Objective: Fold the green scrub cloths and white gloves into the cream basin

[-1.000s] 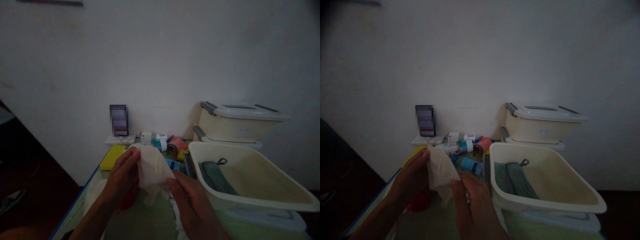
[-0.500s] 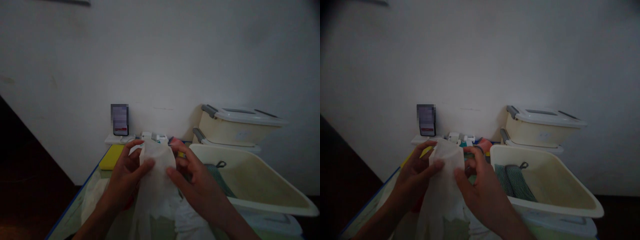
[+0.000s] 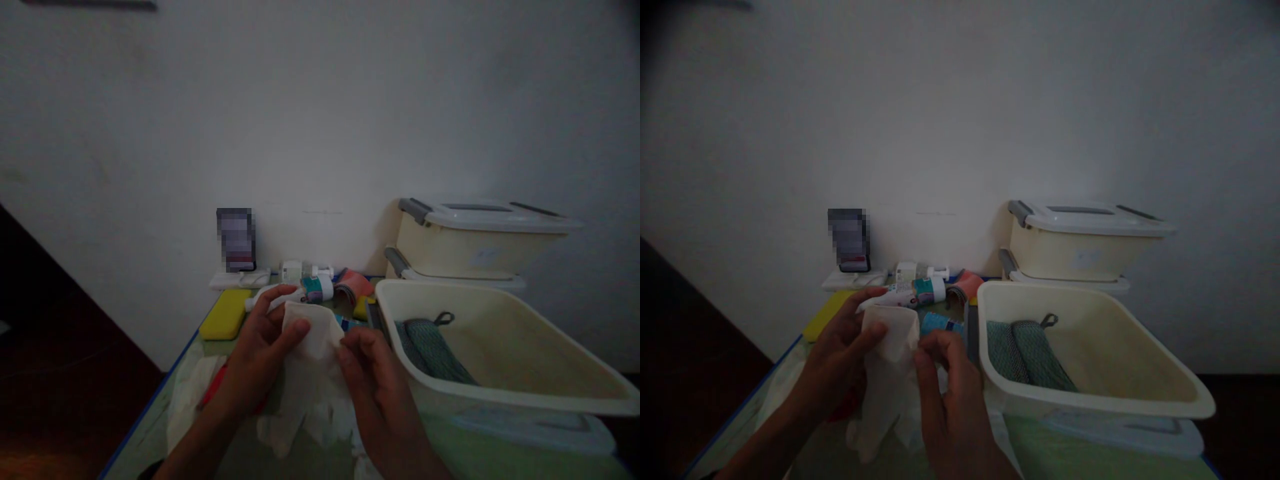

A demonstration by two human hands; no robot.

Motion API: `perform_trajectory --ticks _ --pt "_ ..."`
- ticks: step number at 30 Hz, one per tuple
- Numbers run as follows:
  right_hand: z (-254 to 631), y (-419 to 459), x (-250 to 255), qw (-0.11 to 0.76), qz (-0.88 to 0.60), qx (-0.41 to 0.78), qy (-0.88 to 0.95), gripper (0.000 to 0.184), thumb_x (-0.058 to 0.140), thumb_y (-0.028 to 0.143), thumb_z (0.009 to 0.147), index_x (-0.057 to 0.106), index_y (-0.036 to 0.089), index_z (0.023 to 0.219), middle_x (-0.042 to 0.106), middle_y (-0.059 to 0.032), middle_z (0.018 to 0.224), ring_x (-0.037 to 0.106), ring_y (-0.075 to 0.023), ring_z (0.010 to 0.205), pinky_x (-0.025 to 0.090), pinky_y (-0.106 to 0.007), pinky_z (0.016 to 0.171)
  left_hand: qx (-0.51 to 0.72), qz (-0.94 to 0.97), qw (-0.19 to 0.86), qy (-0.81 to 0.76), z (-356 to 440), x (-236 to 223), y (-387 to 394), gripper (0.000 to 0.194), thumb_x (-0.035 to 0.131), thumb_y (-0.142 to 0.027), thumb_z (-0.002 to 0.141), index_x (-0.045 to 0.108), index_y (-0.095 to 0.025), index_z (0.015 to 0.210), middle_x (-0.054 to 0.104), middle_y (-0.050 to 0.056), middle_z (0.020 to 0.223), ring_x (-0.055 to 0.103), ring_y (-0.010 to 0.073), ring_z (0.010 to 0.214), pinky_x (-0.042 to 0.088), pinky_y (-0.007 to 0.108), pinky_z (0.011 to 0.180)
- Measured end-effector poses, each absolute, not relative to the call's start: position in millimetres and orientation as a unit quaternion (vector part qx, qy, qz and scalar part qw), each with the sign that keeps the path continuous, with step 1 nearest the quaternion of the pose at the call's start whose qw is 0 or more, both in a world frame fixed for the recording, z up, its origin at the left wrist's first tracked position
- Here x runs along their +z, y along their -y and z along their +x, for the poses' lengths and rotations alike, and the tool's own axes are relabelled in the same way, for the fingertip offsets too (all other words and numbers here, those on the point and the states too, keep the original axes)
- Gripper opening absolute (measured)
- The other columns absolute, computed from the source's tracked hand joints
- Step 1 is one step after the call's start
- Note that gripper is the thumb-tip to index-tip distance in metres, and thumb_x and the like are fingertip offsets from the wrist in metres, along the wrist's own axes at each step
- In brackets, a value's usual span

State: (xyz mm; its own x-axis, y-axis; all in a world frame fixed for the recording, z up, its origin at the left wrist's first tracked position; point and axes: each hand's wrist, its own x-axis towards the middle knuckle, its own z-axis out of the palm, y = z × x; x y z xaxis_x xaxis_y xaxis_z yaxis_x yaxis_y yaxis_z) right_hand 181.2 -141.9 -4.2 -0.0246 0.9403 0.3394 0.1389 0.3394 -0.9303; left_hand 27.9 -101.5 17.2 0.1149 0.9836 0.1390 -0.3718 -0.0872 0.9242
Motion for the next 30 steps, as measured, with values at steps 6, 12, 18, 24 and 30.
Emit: perform_trajectory --ticks 6,12,18,24,30 --pt "171.2 141.0 -22.8 0.582 -0.322 0.523 0.533 0.044 0.057 0.044 0.088 0.038 0.026 0.123 0.063 -0.0067 0.098 0.065 -0.0185 0.088 0.054 -0.030 0.074 0.561 0.507 0.552 -0.351 23.7 21.9 101.3 0.018 0.078 -0.029 0.071 0.066 -0.020 0.080 0.064 -0.002 0.065 0.054 0.0099 0.050 0.044 0.017 0.046" --pt "174.3 142.2 -15.2 0.548 -0.374 0.517 0.540 0.030 0.051 0.045 0.091 0.058 0.020 0.106 0.066 -0.0038 0.082 0.066 -0.0162 0.075 0.054 -0.025 0.066 0.575 0.555 0.487 -0.352 23.5 27.9 102.2 0.009 0.082 -0.021 0.063 0.074 -0.018 0.067 0.069 0.004 0.073 0.061 0.0168 0.070 0.050 0.021 0.060" --pt "181.5 147.8 -6.1 0.585 -0.391 0.251 0.665 0.023 0.046 0.017 0.093 0.064 0.023 0.106 0.068 -0.0047 0.103 0.066 -0.0141 0.092 0.054 -0.021 0.075 0.572 0.516 0.535 -0.347 15.9 20.9 99.9 0.011 0.082 -0.024 0.065 0.075 -0.019 0.072 0.068 0.001 0.064 0.059 0.0125 0.055 0.046 0.019 0.050" --pt "190.6 148.6 11.6 0.586 -0.318 0.050 0.744 0.029 0.053 0.003 0.083 0.062 0.020 0.105 0.071 -0.0041 0.090 0.069 -0.0123 0.086 0.056 -0.020 0.076 0.577 0.540 0.546 -0.278 6.6 10.2 93.6 0.015 0.085 -0.023 0.061 0.074 -0.020 0.072 0.070 0.002 0.068 0.064 0.0175 0.064 0.052 0.026 0.060" --pt "200.8 145.6 13.0 0.572 -0.312 -0.003 0.759 0.027 0.055 0.005 0.084 0.057 0.023 0.102 0.072 -0.0029 0.085 0.070 -0.0148 0.079 0.059 -0.026 0.069 0.564 0.527 0.571 -0.280 10.6 14.2 95.6 0.018 0.087 -0.019 0.057 0.074 -0.021 0.069 0.073 0.002 0.069 0.067 0.0168 0.065 0.054 0.024 0.060"
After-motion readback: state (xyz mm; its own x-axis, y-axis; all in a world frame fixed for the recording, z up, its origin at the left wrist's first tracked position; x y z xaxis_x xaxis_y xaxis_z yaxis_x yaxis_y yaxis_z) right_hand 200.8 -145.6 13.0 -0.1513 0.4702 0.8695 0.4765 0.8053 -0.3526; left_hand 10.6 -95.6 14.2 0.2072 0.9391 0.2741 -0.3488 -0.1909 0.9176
